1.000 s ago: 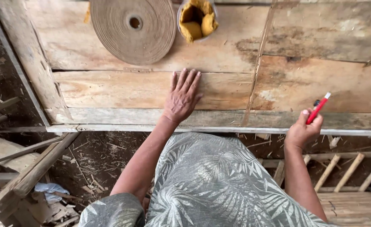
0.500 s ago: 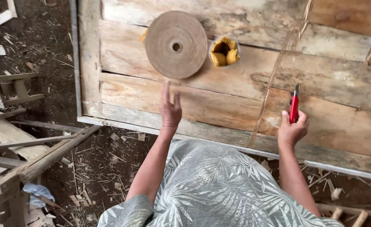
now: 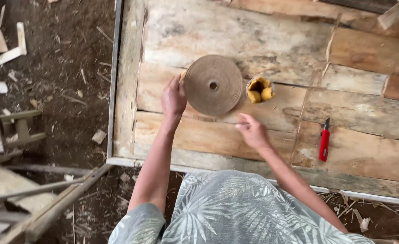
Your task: Trimming and shaping thin wood strips using a utility knife on a wooden workbench.
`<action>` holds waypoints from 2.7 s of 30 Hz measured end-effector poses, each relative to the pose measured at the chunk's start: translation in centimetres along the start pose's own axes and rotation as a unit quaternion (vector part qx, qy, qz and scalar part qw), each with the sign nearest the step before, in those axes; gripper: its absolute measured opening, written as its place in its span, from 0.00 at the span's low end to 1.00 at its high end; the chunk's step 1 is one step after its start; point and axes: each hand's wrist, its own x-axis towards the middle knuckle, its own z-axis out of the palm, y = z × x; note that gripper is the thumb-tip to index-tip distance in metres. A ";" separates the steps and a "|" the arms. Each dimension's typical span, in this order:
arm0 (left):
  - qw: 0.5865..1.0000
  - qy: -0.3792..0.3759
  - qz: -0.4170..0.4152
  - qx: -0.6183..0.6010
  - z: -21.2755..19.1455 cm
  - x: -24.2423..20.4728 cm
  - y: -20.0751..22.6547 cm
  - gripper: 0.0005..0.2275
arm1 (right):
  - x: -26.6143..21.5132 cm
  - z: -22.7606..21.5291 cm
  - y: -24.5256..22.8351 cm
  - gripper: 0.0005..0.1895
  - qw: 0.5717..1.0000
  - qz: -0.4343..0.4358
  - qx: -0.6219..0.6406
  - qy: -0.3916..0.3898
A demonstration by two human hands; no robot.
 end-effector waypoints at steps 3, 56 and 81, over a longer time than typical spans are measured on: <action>0.998 -0.040 -0.051 -0.027 -0.3 -0.4 1.3 0.20 | 2.5 3.2 -2.9 0.35 0.993 0.094 0.057 0.041; 0.968 -0.106 -0.225 -0.037 -0.7 -0.4 -1.5 0.06 | 14.3 3.7 -8.0 0.39 0.915 -0.218 -0.327 0.093; 0.916 -0.184 -0.310 -0.177 -2.5 -9.1 -5.2 0.07 | 11.4 11.1 -13.0 0.23 0.834 -0.455 -0.308 -0.049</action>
